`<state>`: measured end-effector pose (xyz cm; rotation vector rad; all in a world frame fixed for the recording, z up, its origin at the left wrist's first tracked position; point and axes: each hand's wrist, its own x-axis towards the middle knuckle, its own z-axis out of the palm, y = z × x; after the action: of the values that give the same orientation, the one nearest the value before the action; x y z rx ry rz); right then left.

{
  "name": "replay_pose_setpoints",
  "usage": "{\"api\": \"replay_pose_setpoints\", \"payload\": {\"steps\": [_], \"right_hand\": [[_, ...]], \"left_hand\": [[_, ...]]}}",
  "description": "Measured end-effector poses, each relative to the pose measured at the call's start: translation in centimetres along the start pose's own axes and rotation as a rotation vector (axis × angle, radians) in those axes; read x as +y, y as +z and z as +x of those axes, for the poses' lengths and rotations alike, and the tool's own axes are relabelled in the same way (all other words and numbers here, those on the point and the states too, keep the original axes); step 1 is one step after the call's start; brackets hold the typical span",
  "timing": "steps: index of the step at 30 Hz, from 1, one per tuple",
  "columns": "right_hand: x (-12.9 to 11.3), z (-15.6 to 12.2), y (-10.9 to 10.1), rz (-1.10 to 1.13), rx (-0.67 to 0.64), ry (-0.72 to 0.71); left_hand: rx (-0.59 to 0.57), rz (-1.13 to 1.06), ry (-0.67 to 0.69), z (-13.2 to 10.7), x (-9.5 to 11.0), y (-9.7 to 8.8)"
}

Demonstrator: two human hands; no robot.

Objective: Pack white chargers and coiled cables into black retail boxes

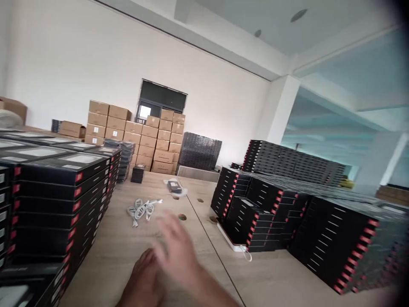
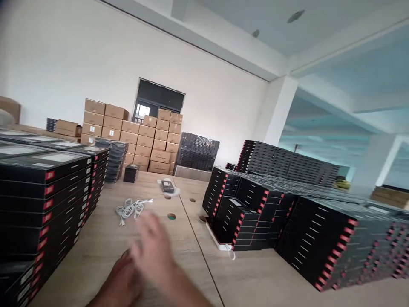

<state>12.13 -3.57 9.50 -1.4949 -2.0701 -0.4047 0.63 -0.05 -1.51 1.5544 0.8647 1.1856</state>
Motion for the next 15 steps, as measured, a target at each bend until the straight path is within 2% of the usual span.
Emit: {"api": "replay_pose_setpoints", "payload": {"steps": [2,4,6,7,9,11,13,15], "right_hand": [[8.1,1.2,-3.3,-0.28,0.024,0.148],[15.5,1.5,-6.3,-0.567,0.009,0.307],[21.1,0.5,-9.1,-0.818,-0.021,0.504],[23.1,-0.3,-10.3,-0.846,-0.024,0.569],[25.4,-2.4,-12.4,-0.861,-0.047,0.622],[25.8,-3.9,-13.6,-0.853,-0.07,0.582],[24.8,-4.2,-14.0,-0.847,-0.079,0.507],[22.2,-3.4,-13.4,-0.807,-0.043,0.4]], "left_hand": [[-0.165,0.27,0.01,0.1,-0.3,0.0],[-0.264,0.501,0.0,0.2,-0.4,0.0],[-0.292,0.591,-0.004,0.4,-0.4,0.1],[-0.293,0.597,-0.002,0.5,-0.4,0.1],[-0.293,0.588,0.006,0.6,-0.3,0.1],[-0.274,0.547,0.01,0.5,-0.2,0.0],[-0.231,0.465,0.012,0.3,0.1,0.0],[-0.164,0.332,-0.019,0.1,0.5,-0.1]]}}
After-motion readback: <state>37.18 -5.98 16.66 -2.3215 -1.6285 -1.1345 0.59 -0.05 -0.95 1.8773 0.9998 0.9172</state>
